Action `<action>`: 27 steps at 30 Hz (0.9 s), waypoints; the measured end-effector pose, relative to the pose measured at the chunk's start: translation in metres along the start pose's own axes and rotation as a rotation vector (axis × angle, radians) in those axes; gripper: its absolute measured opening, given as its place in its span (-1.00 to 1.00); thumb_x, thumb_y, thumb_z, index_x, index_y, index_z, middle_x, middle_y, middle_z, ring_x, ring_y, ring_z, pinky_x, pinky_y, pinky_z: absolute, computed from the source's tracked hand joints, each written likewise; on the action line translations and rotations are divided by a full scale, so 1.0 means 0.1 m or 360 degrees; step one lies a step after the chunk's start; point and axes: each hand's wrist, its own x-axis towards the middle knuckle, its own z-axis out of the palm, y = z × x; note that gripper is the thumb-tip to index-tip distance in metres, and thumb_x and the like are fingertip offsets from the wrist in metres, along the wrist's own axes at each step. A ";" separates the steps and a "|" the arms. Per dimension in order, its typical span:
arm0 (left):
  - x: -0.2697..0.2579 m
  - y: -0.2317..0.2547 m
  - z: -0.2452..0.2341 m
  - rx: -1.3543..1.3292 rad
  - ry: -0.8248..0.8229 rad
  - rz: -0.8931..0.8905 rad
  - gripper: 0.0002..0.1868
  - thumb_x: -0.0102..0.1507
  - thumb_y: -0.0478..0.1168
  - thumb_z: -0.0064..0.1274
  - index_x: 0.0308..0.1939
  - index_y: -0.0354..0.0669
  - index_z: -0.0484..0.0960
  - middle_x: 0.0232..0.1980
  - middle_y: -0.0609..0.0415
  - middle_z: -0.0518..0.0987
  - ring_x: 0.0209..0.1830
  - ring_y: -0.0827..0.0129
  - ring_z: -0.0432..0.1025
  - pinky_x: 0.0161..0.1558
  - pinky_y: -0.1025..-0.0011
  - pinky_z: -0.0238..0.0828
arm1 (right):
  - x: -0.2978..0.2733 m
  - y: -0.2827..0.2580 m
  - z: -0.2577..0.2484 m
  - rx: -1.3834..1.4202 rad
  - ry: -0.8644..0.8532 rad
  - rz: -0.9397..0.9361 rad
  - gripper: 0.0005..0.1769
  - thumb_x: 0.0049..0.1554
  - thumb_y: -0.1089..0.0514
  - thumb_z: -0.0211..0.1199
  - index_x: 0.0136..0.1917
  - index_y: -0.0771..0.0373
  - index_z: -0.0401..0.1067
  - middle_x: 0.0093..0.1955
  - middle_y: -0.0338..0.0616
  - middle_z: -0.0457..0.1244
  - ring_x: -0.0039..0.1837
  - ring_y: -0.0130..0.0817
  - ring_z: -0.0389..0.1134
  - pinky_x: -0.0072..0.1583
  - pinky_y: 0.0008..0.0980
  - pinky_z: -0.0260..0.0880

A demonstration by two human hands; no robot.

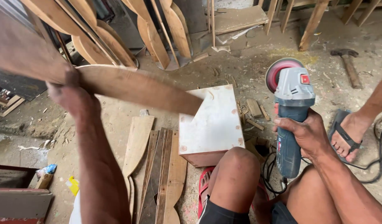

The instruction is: Sanding and shaping a curved wooden board using an electric angle grinder

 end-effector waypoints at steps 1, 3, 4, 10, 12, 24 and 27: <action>-0.20 -0.17 -0.04 0.0004 0.0010 0.0004 -0.61 0.24 -0.35 0.15 0.14 -0.33 0.49 -0.02 -0.01 0.62 0.02 0.17 0.62 0.35 0.19 0.63 | -0.01 0.00 -0.01 -0.0003 -0.0011 0.0003 -0.56 -0.02 0.33 0.33 0.17 0.35 0.47 -0.11 -0.06 0.35 -0.25 -0.31 0.35 -0.25 -0.42 0.32; -0.56 -0.51 -0.11 0.0499 0.0173 -0.0231 -0.75 0.44 -0.16 -0.12 -0.32 -0.14 0.47 -0.27 0.12 0.47 -0.30 0.41 0.49 -0.11 0.39 0.70 | 0.01 0.01 -0.01 -0.0073 0.0044 -0.0009 -0.63 0.00 0.31 0.34 0.11 0.31 0.48 -0.14 -0.07 0.35 -0.24 -0.32 0.35 -0.28 -0.42 0.31; -0.87 -0.60 -0.07 0.0501 0.0185 -0.0225 -0.75 0.44 -0.16 -0.12 -0.32 -0.14 0.47 -0.27 0.12 0.47 -0.30 0.41 0.49 -0.11 0.39 0.70 | 0.03 0.01 0.03 -0.0075 0.0031 -0.0010 -0.63 0.00 0.31 0.34 0.11 0.31 0.48 -0.14 -0.07 0.35 -0.24 -0.32 0.35 -0.28 -0.42 0.31; -2.30 -2.20 -0.28 -0.0338 0.0478 -0.1035 -0.67 0.40 -0.18 0.03 -0.27 -0.47 0.53 -0.29 -0.05 0.52 -0.38 0.31 0.47 -0.22 0.45 0.61 | 0.07 0.07 0.06 -0.0119 0.0019 -0.0005 -0.58 0.00 0.28 0.34 0.16 0.29 0.46 -0.13 -0.09 0.34 -0.24 -0.33 0.36 -0.25 -0.43 0.33; -2.56 -2.52 -0.22 -0.0538 0.0633 -0.1285 -0.83 0.40 -0.29 0.00 0.03 -0.29 0.43 -0.19 -0.01 0.53 -0.38 0.37 0.46 -0.34 0.53 0.59 | 0.13 0.10 0.08 -0.0088 0.0003 -0.0004 -0.64 0.00 0.28 0.34 0.10 0.33 0.44 -0.16 -0.06 0.32 -0.23 -0.32 0.35 -0.24 -0.42 0.32; -2.34 -1.79 -0.15 0.1875 -0.0946 -0.0580 -0.60 0.28 0.01 0.17 -0.39 -0.31 0.66 -0.54 -0.04 0.59 -0.64 0.24 0.34 -0.51 0.30 0.33 | 0.16 0.05 0.22 -0.0215 -0.0025 0.0048 -0.54 -0.01 0.33 0.29 0.20 0.34 0.47 -0.02 -0.12 0.34 -0.21 -0.32 0.32 -0.17 -0.43 0.32; -1.74 -2.27 -0.65 0.2597 -0.1302 0.0169 0.15 -0.03 0.38 0.36 0.49 0.01 0.21 0.51 -0.08 0.29 0.49 0.00 0.18 0.45 -0.19 -0.09 | 0.14 0.09 0.22 -0.0157 -0.0025 0.0004 -0.53 -0.03 0.34 0.31 0.19 0.32 0.46 -0.02 -0.13 0.35 -0.21 -0.32 0.33 -0.17 -0.41 0.34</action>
